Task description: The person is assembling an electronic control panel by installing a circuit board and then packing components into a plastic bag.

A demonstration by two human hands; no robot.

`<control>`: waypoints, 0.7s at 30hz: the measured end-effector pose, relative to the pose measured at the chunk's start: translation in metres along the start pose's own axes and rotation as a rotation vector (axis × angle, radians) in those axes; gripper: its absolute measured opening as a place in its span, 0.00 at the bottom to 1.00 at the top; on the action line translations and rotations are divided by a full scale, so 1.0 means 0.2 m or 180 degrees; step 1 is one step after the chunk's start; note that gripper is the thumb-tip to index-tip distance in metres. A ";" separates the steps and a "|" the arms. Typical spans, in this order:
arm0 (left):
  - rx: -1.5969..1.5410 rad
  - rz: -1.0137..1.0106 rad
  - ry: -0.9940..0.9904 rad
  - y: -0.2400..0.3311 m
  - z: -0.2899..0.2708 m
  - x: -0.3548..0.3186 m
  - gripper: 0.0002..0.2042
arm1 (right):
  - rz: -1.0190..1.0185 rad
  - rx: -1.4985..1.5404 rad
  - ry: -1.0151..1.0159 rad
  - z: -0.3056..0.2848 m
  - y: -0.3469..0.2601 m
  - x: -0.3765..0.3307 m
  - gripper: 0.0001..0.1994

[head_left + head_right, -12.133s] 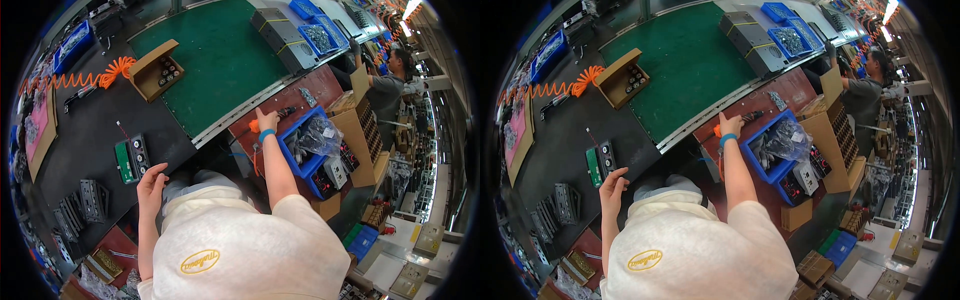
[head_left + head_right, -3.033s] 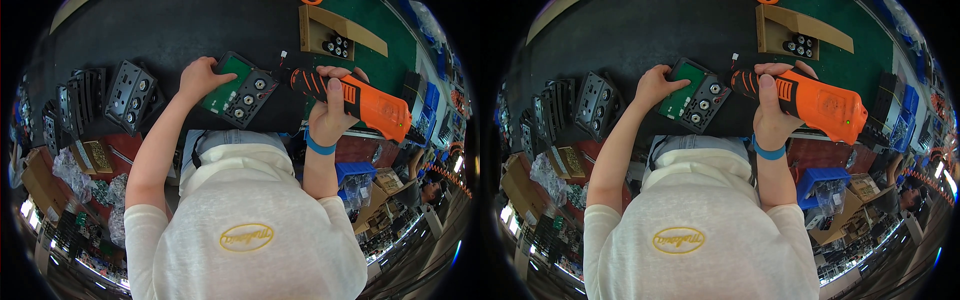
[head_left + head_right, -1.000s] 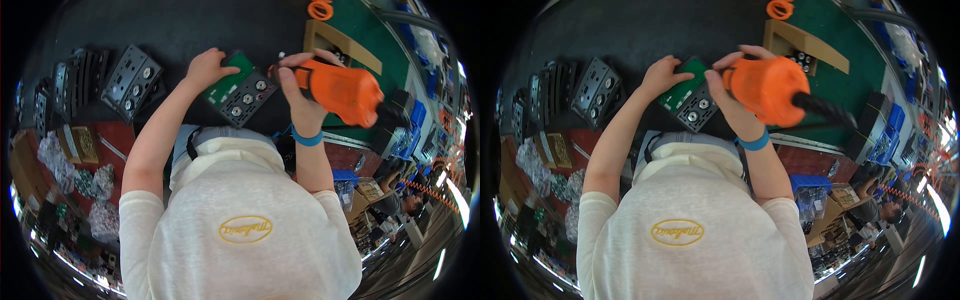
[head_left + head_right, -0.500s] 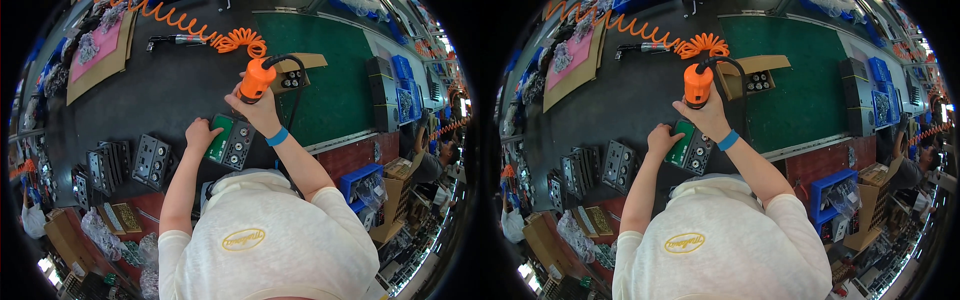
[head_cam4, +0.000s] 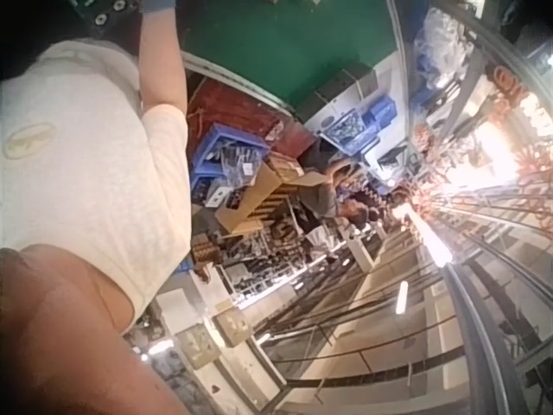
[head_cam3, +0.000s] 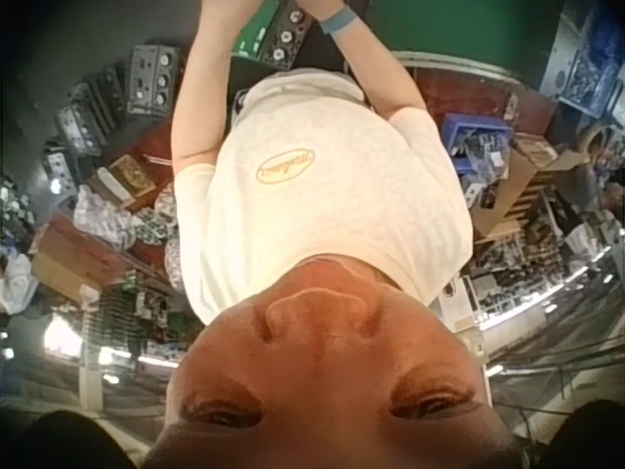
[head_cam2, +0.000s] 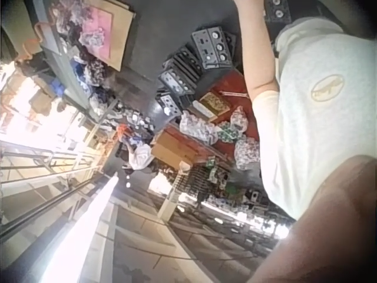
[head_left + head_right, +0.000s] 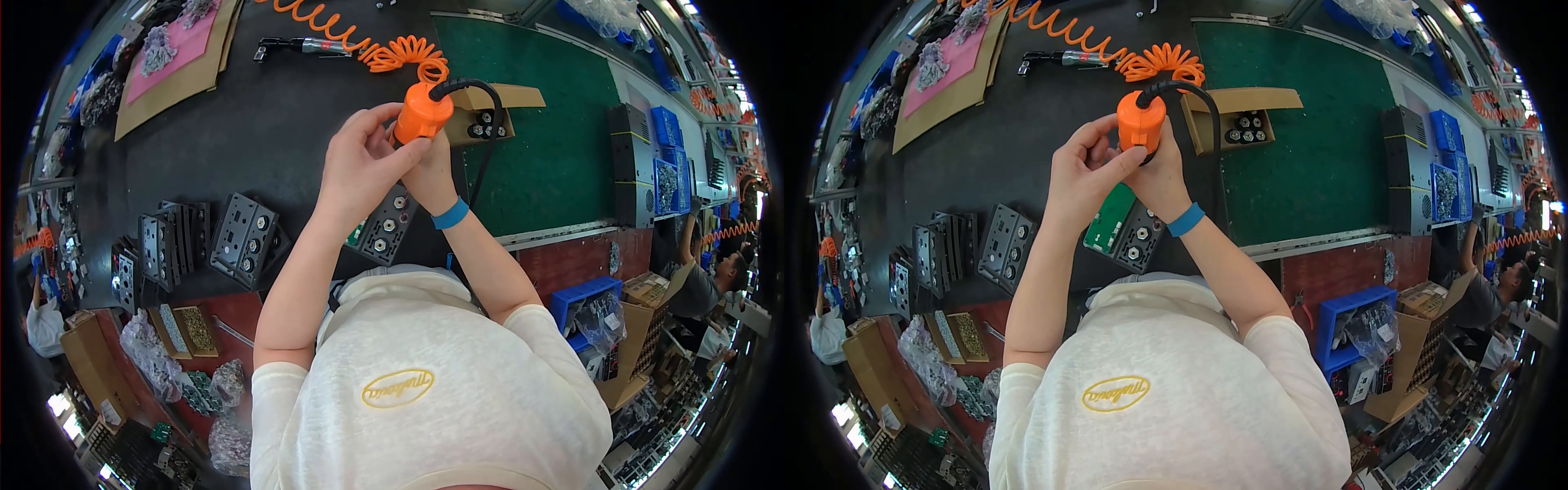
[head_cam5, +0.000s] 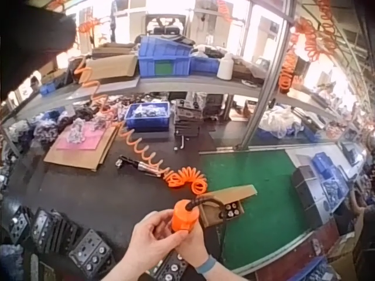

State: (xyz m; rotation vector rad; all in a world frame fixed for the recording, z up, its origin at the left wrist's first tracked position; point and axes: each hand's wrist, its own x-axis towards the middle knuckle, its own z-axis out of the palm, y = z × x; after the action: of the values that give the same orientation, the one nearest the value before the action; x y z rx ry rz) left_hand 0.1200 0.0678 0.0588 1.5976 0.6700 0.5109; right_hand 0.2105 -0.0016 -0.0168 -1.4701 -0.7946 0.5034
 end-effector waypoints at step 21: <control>0.2761 -0.1246 -0.0594 -0.94 -0.28 -0.16 0.27 | -0.0206 0.0121 0.0043 0.01 -0.09 -0.16 0.24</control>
State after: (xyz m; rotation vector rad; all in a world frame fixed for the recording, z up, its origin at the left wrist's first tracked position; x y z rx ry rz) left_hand 0.0344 0.0997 -0.1188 2.1952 1.1149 -0.2719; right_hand 0.1845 -0.0253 -0.0050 -1.4069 -0.8150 0.4570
